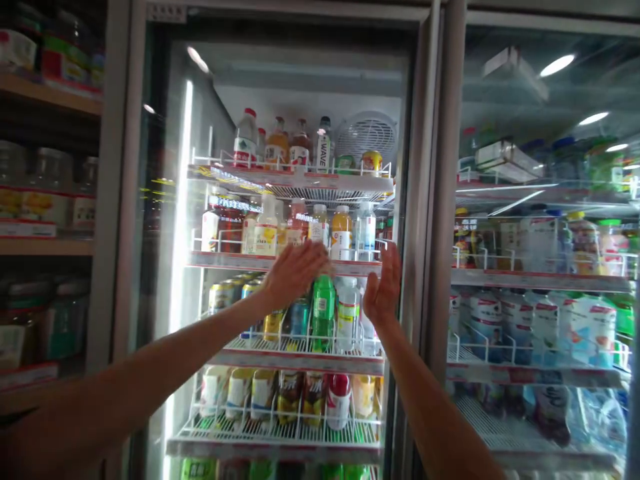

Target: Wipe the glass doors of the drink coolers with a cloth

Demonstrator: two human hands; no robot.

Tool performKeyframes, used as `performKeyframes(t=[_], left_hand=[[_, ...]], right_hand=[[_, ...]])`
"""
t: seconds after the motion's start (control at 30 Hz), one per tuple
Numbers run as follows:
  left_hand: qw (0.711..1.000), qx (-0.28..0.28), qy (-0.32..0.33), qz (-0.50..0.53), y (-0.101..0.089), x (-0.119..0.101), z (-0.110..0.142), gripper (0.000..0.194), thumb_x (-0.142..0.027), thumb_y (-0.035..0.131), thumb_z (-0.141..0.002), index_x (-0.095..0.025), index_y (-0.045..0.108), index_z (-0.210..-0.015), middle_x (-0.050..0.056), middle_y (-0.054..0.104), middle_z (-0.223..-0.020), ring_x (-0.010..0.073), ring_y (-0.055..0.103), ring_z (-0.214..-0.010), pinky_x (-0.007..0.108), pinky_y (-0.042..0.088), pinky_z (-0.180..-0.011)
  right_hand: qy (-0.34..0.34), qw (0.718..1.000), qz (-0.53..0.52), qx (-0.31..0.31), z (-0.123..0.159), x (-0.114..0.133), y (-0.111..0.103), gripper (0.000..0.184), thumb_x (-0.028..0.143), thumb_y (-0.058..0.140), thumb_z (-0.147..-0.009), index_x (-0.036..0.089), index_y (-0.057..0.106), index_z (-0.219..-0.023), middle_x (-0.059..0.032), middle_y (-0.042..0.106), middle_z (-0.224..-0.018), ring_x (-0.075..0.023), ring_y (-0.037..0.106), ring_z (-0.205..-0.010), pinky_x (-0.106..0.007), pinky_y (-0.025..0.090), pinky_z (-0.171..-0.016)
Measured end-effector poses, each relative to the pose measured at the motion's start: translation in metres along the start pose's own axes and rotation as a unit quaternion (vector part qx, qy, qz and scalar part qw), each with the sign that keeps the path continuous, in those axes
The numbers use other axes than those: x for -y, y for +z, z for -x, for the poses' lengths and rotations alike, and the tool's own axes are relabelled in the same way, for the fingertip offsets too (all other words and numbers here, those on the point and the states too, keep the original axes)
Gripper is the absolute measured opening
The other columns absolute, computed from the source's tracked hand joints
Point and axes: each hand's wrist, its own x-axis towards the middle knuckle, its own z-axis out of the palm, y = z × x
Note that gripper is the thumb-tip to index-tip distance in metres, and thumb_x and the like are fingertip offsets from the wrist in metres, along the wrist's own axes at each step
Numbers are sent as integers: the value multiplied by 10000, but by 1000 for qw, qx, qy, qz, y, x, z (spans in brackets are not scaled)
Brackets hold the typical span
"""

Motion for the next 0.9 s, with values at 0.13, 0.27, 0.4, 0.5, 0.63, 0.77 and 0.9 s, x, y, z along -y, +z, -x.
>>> performKeyframes(t=[0.13, 0.27, 0.4, 0.5, 0.63, 0.77, 0.9], left_hand=[[978, 15, 207, 25, 1, -7, 34, 417, -241, 404, -888, -252, 427, -1304, -27, 419, -1418, 153, 273, -1364, 385, 146, -1159], [997, -46, -60, -14, -4, 24, 37, 442, -273, 394, -894, -223, 399, -1334, 33, 393, -1435, 201, 196, -1395, 440, 127, -1151], [996, -47, -72, -28, -4, 25, 45, 429, -261, 401, -888, -218, 427, -1315, 39, 410, -1424, 203, 192, -1396, 436, 111, -1154], [1000, -15, 19, 2, -6, 29, 68, 435, -257, 414, -883, -257, 423, -1318, 8, 442, -1402, 171, 219, -1388, 410, 101, -1161], [968, -72, -237, -39, -21, 74, 100, 464, -273, 364, -898, -220, 380, -1359, 67, 382, -1438, 200, 212, -1391, 430, 178, -1136], [956, -83, -272, -70, -26, 70, 117, 466, -263, 357, -895, -168, 390, -1350, 102, 372, -1440, 221, 181, -1400, 446, 196, -1124], [999, -15, -24, -37, -17, 29, 133, 419, -245, 419, -873, -246, 457, -1290, -1, 437, -1405, 178, 129, -1410, 416, 103, -1162]], right_hand=[[-10, 997, 62, 54, 11, 15, 2, 483, 290, 287, -930, 211, 301, -1406, -127, 318, -1460, -246, 259, -1373, -521, 240, -1089], [-45, 993, 66, 87, 15, 37, 8, 488, 267, 310, -920, 245, 289, -1407, -97, 266, -1488, -235, 237, -1383, -502, 221, -1102], [-35, 995, 51, 80, 15, 60, 24, 480, 246, 322, -914, 242, 311, -1394, -91, 287, -1479, -224, 249, -1378, -479, 244, -1095], [-37, 995, 43, 87, 17, 74, 38, 477, 247, 341, -908, 234, 331, -1385, -100, 310, -1467, -230, 255, -1376, -479, 237, -1096], [-24, 995, 57, 83, 25, 83, 52, 456, 266, 341, -909, 234, 372, -1364, -103, 343, -1452, -241, 264, -1372, -501, 205, -1098], [-6, 995, 77, 65, 31, 86, 57, 434, 285, 330, -910, 227, 425, -1329, -99, 402, -1417, -237, 307, -1354, -505, 195, -1096], [-2, 994, 87, 58, 34, 84, 55, 394, 291, 327, -905, 210, 518, -1240, -91, 459, -1376, -229, 346, -1334, -487, 229, -1085]])
